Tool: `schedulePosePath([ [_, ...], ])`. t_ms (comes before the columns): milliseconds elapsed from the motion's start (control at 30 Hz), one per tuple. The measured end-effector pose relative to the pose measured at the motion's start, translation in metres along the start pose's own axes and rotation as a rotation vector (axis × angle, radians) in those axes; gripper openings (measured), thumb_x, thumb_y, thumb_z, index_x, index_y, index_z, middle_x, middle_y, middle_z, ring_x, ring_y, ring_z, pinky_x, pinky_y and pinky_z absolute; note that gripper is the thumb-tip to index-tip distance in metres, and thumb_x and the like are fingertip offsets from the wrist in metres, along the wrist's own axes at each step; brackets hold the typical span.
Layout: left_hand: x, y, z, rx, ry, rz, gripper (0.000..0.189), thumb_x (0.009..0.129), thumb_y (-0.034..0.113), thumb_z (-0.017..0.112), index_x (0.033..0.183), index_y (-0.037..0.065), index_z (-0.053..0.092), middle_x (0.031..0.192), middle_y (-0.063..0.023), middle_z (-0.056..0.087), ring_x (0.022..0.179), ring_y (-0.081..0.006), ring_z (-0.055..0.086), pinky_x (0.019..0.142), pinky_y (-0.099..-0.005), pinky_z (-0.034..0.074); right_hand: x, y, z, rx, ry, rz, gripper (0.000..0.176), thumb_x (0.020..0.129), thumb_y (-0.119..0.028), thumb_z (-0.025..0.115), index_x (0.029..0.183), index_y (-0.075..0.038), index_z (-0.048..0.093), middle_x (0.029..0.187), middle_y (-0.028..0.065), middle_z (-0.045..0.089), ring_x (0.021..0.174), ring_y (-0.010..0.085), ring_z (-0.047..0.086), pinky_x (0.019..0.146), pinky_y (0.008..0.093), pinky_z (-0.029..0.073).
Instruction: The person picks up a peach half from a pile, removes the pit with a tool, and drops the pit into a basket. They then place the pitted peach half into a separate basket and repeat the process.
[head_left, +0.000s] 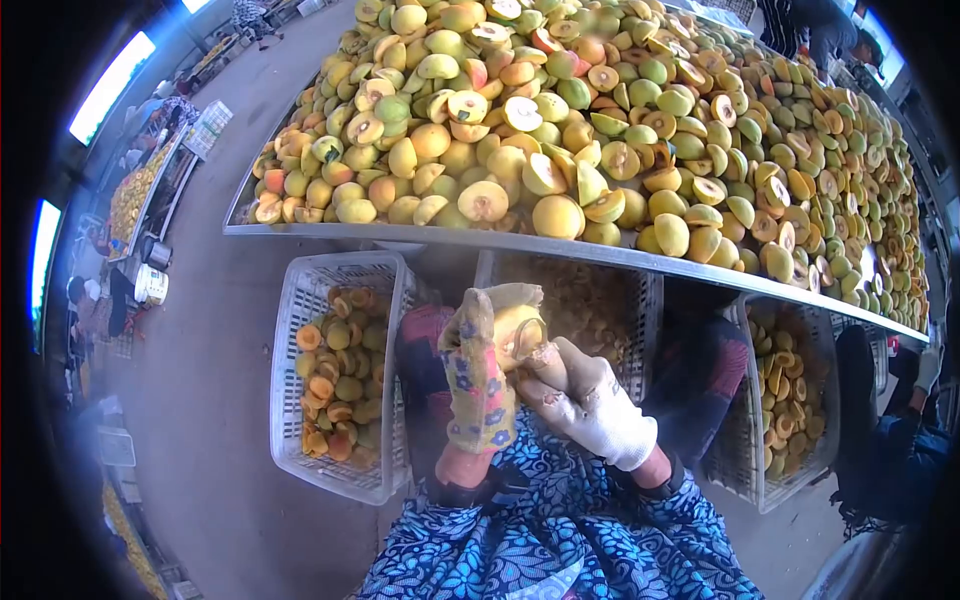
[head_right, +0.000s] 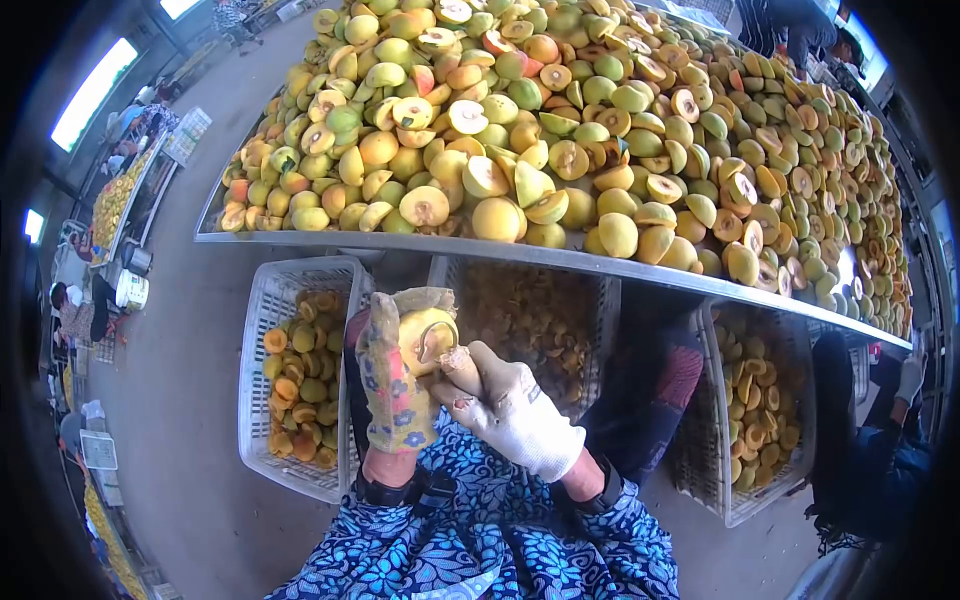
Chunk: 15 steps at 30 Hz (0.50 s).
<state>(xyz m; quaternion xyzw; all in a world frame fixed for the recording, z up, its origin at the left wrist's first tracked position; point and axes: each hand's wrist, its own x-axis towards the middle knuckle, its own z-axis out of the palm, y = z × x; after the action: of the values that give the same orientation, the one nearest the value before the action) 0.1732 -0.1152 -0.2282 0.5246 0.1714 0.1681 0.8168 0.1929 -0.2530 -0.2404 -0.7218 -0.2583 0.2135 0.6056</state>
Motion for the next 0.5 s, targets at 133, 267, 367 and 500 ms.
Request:
schedulePosePath([
  [133,-0.002,-0.004,0.000,0.116,0.035,0.091,0.045,0.102,0.040,0.050,0.105,-0.001,0.068,0.101,-0.0084,0.069,0.086,-0.0115,0.064,0.076,-0.0243,0.052,0.003,0.011,0.004,0.045,0.037,-0.070,0.027,0.091,-0.023,0.068,0.094,-0.001,0.051,0.073,0.0204,0.059,0.069,0.0406,0.062,0.060,0.0394,0.047],
  [267,0.000,-0.012,0.002,0.121,0.049,0.122,0.046,0.101,0.040,0.050,0.103,-0.001,0.069,0.100,-0.0079,0.070,0.085,-0.0109,0.063,0.074,-0.0238,0.051,0.002,0.005,0.002,-0.069,0.027,-0.026,0.026,0.092,-0.020,0.066,0.092,-0.003,0.048,0.073,0.0225,0.057,0.072,0.0432,0.061,0.059,0.0406,0.046],
  [367,0.002,-0.013,0.007,0.090,0.056,0.099,0.046,0.102,0.040,0.050,0.101,-0.002,0.069,0.097,-0.0076,0.070,0.084,-0.0110,0.063,0.073,-0.0234,0.050,0.004,0.006,0.001,-0.081,0.039,-0.050,0.024,0.092,-0.018,0.065,0.093,-0.003,0.047,0.073,0.0224,0.056,0.073,0.0444,0.059,0.060,0.0412,0.046],
  [500,0.001,-0.012,0.005,0.106,0.068,0.105,0.046,0.102,0.040,0.049,0.100,-0.001,0.069,0.096,-0.0076,0.070,0.082,-0.0105,0.063,0.070,-0.0220,0.049,0.008,0.010,-0.004,-0.067,-0.063,-0.034,0.022,0.091,-0.015,0.065,0.095,-0.002,0.048,0.075,0.0216,0.057,0.075,0.0441,0.059,0.062,0.0419,0.047],
])
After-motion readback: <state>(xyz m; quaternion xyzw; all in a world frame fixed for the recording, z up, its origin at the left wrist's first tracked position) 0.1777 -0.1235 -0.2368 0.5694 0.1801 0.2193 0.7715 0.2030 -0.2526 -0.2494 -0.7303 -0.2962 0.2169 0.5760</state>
